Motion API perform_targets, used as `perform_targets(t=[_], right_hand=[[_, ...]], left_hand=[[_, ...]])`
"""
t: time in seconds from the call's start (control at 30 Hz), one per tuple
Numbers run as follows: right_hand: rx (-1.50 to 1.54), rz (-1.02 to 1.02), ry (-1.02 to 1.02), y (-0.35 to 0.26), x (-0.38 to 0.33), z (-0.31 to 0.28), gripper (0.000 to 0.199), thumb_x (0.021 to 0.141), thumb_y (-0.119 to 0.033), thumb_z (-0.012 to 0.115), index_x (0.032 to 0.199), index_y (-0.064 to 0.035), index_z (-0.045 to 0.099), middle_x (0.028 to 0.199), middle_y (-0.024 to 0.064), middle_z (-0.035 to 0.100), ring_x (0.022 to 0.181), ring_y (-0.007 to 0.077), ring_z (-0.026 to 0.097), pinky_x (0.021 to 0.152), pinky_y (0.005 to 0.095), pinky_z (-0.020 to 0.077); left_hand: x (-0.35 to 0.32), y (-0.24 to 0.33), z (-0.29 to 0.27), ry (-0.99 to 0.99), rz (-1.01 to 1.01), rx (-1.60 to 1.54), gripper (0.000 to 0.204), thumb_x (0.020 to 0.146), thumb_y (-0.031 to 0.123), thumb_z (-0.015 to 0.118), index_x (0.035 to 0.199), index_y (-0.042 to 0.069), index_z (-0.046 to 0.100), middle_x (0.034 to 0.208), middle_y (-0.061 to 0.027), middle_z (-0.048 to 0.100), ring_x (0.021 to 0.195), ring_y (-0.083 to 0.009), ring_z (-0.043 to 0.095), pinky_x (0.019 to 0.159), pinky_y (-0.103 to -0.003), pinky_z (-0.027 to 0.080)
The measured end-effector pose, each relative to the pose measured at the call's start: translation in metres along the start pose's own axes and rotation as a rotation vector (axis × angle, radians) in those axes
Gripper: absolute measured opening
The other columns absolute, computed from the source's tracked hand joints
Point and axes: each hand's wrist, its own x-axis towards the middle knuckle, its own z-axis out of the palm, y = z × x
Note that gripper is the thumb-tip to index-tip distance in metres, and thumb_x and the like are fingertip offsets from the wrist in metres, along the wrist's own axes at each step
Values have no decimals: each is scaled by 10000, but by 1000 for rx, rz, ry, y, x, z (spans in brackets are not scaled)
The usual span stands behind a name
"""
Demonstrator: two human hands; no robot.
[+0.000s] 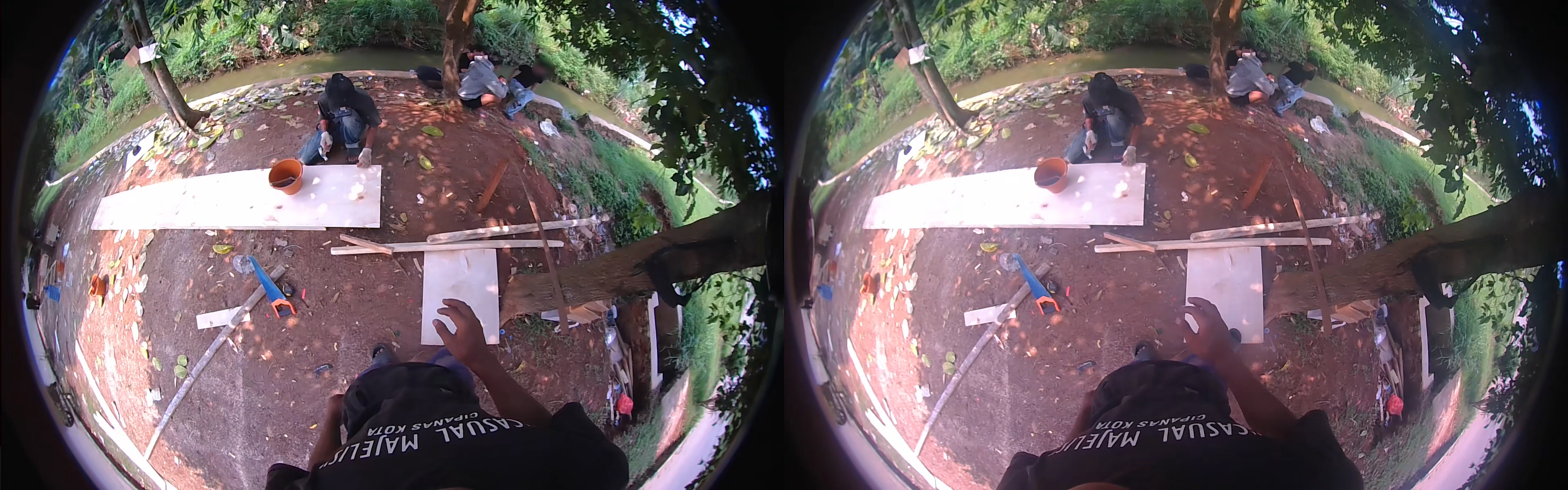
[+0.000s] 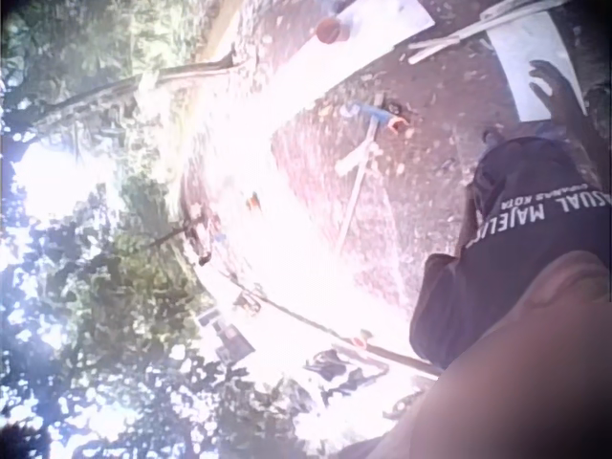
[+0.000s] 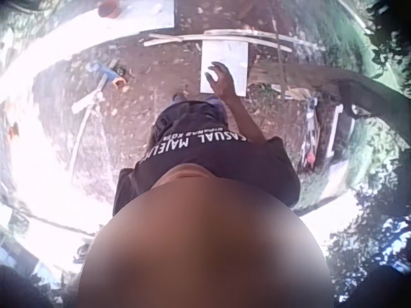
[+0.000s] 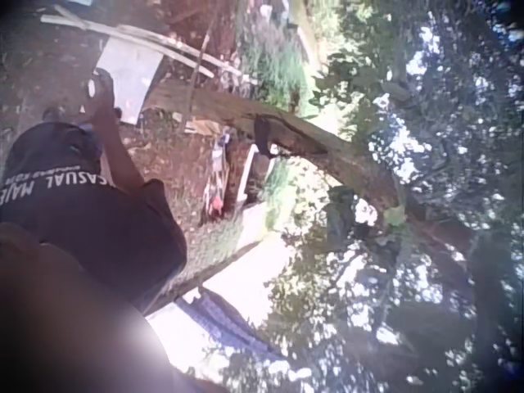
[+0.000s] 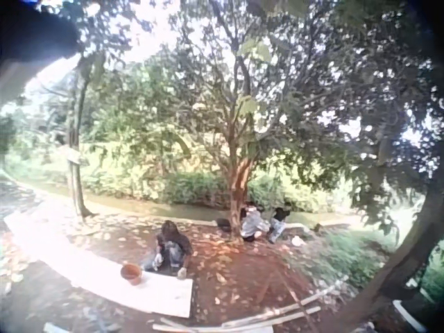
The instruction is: The person assembles a wooden frame by positioning thin wooden strips along the edges of a large plywood sheet and securing them with nails and a hammer. The person repeatedly picks nails from a bucket, places them, and hammers them into the wood to attach the strips.
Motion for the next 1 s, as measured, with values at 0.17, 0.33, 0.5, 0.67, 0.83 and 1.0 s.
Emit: perform_targets(t=[0.17,0.33,0.5,0.67,0.83,1.0], right_hand=[[21,-33,-61,-16,-11,33,272,868,-182,743,1055,10,698,1243,196,630,1183,358,608,997,425,495],[12,1,-78,-30,-13,39,277,870,-171,725,1071,17,697,1251,203,629,1175,364,614,994,426,495],[-9,11,-12,-23,3,40,266,859,-152,728,1055,25,693,1227,214,639,1155,374,625,985,427,502],[-46,-11,36,-17,19,34,256,848,-138,737,1039,26,690,1200,217,651,1133,375,638,969,422,512],[-45,-7,-6,-13,21,39,259,849,-143,744,1046,17,692,1203,215,650,1135,370,639,974,421,511],[-26,-1,-87,-17,20,46,257,855,-147,744,1046,19,695,1214,214,645,1147,366,635,981,419,507]], left_hand=[[15,40,-44,139,-73,-240,341,962,265,569,1230,56,600,981,-86,674,850,-221,649,711,-422,506],[6,49,-71,197,-62,-275,377,975,272,560,1282,52,563,1040,-96,680,894,-234,661,755,-445,513],[-3,35,-49,193,-104,-281,402,944,261,589,1257,10,616,1012,-119,699,837,-239,668,683,-411,509],[0,1,-20,114,63,-153,362,923,240,630,1159,-24,703,1034,-175,727,898,-283,690,766,-377,554],[0,-15,-12,95,134,-53,368,933,244,625,1177,-23,688,1030,-171,724,886,-277,690,746,-378,550],[-2,-21,-15,94,136,-122,374,942,248,619,1196,-22,673,1027,-167,720,875,-272,689,726,-379,546]])
